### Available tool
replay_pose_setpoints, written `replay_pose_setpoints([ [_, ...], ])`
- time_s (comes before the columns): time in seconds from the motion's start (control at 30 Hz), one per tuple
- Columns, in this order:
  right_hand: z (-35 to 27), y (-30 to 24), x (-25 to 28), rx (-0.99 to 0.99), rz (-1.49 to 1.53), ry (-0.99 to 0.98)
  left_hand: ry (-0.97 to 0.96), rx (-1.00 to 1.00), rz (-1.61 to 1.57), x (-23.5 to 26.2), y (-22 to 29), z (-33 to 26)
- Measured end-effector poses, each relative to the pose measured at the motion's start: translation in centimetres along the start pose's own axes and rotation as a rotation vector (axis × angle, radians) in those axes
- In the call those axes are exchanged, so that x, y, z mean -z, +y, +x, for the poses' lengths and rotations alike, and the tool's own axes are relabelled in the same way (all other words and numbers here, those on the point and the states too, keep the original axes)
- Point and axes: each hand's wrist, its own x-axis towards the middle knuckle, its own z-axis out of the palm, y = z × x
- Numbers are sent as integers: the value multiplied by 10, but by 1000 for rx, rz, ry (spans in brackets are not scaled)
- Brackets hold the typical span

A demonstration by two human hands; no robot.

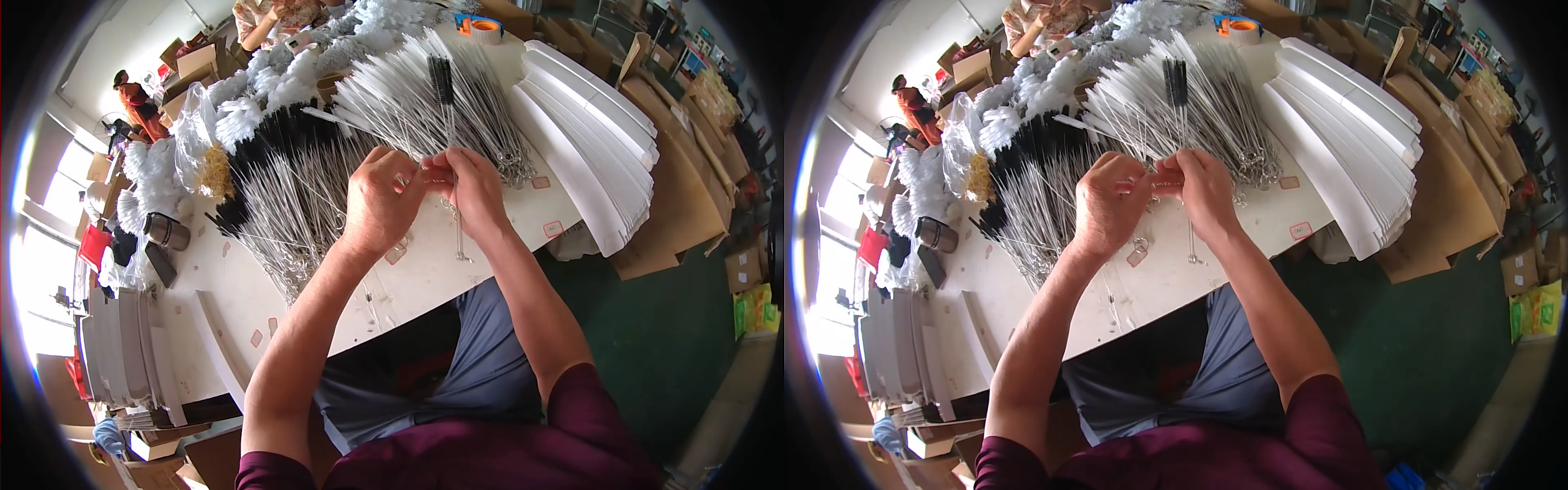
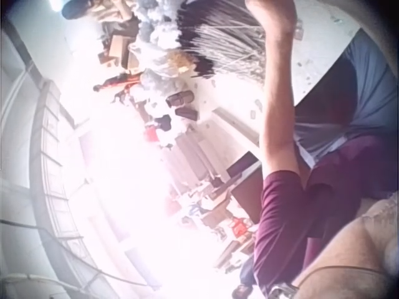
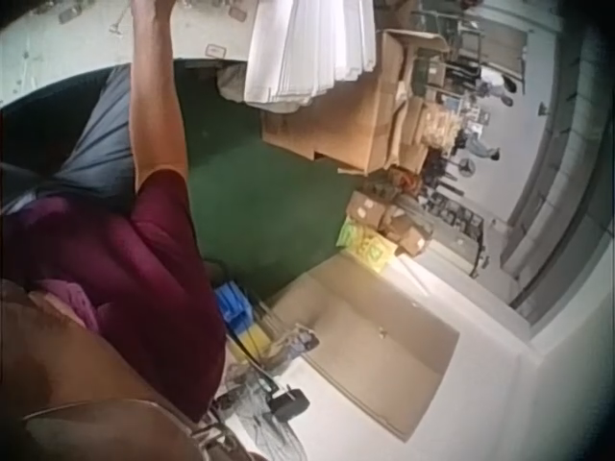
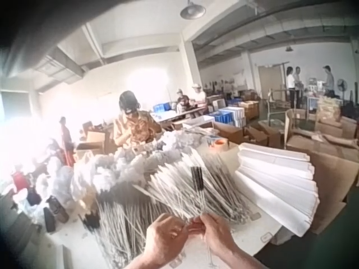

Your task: Manually placing bundles of wire brushes into white cardboard protective sleeves.

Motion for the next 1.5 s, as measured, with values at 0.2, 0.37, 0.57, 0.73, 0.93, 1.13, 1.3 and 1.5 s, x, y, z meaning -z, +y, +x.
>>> replay_pose_setpoints([
  [0.2,26,12,5,-91,-22,129,130,-91,-129,19,5,-5],
  [0.37,33,14,17,-86,74,132,205,-1,-288,53,14,-3],
  [0.57,38,20,15,-79,100,173,322,-62,-498,119,30,5],
  [0.73,39,20,11,-73,59,192,258,-71,-558,189,34,0],
  [0.93,31,18,13,-11,-44,143,268,36,-588,229,50,-21],
  [1.13,-24,2,-31,-117,-141,-98,254,68,-757,242,63,-49],
  [1.3,-45,4,-64,151,-388,-318,185,147,-774,252,75,-70],
  [1.5,-47,-7,-108,299,-467,-584,157,181,-884,258,80,-88],
])
